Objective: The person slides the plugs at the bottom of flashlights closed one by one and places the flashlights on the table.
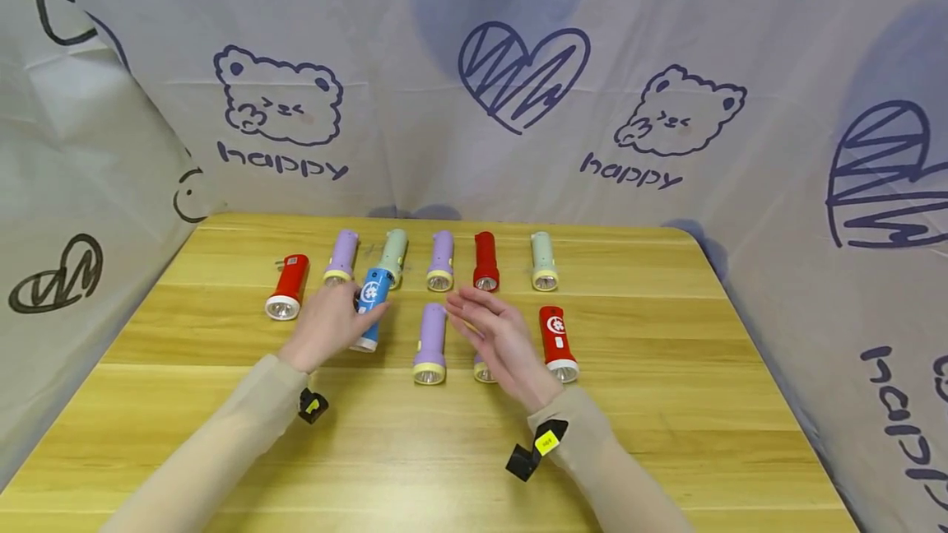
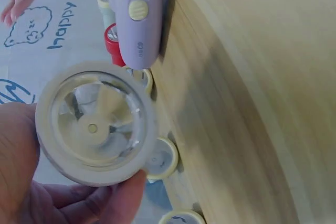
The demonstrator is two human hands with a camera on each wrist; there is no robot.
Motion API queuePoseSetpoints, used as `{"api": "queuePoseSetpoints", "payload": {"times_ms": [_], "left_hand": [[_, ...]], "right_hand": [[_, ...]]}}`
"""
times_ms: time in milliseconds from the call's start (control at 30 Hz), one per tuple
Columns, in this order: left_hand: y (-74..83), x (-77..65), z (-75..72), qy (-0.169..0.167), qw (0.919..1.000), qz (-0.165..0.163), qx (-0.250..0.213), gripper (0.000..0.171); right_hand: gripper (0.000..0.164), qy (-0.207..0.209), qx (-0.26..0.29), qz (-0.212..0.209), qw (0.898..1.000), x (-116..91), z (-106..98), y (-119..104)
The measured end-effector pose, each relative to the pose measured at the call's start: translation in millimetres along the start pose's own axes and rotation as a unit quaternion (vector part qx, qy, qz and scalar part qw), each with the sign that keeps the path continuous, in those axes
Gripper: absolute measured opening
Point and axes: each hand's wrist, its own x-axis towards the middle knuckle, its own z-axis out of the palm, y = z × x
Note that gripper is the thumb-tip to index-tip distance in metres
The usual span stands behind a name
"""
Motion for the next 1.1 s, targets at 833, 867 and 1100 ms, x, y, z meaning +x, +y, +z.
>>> {"api": "queuePoseSetpoints", "payload": {"times_ms": [833, 867, 1100], "left_hand": [[-15.7, 7.3, 20.9, -0.155, 0.9837, -0.089, 0.019, 0.049], [-16.8, 7.8, 21.8, -0.158, 0.9833, -0.089, 0.011, 0.049], [-23.9, 10.1, 24.5, -0.178, 0.9784, -0.090, -0.054, 0.054]], "right_hand": [[0.030, -0.042, -0.072, 0.014, 0.996, -4, -4, 11], [0.030, -0.043, -0.072, 0.016, 0.996, -4, -4, 11], [0.026, -0.044, -0.070, 0.023, 0.996, -4, -5, 10]]}}
